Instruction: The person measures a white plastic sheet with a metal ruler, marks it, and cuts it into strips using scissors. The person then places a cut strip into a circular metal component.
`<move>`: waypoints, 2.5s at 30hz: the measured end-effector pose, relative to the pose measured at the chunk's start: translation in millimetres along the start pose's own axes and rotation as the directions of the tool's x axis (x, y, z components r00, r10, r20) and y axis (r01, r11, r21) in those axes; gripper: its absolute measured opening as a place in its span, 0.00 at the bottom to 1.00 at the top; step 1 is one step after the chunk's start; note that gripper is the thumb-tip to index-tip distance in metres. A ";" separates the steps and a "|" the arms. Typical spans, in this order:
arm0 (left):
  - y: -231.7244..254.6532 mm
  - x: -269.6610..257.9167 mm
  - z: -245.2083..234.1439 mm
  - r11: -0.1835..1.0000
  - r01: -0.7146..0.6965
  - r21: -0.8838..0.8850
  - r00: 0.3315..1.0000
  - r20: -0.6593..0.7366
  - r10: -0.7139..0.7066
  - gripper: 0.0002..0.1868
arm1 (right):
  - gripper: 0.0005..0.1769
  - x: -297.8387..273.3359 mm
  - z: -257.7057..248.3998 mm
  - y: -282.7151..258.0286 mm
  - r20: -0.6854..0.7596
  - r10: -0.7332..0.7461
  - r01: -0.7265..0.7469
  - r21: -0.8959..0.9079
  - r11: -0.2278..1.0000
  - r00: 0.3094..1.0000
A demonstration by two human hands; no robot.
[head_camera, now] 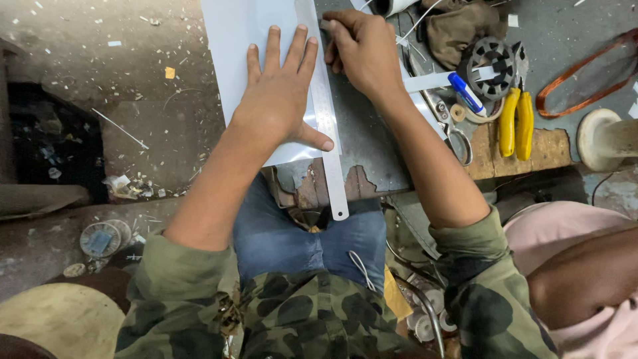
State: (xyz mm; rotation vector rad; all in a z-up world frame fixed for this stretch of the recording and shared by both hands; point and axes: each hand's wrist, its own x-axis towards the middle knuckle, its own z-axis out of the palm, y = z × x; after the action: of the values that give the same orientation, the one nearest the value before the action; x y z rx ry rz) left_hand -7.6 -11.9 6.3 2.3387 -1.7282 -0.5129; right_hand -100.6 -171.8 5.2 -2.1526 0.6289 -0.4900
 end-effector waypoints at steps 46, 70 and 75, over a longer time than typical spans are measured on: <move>3.0 8.2 0.0 0.993 -0.021 0.116 1.000 -0.015 0.023 0.87 | 0.16 10.6 10.1 13.5 -0.056 -0.313 0.287 -0.274 0.918 0.948; -18.6 15.0 8.4 0.999 -0.034 0.037 0.993 0.111 0.029 0.92 | 0.15 -232.6 10.4 -59.2 0.046 0.323 -0.325 0.223 0.919 0.945; -12.8 -5.1 11.9 0.988 -0.154 0.027 0.984 -0.080 0.156 0.73 | 0.12 -232.9 -3.2 -26.5 0.010 0.434 -0.383 0.489 0.784 0.901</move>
State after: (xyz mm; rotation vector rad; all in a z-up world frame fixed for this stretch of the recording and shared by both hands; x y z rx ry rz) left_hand -2.1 -2.5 -8.4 2.1818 -1.8656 -0.3691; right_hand -281.5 -22.7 -1.5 -1.4690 0.9023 -0.4595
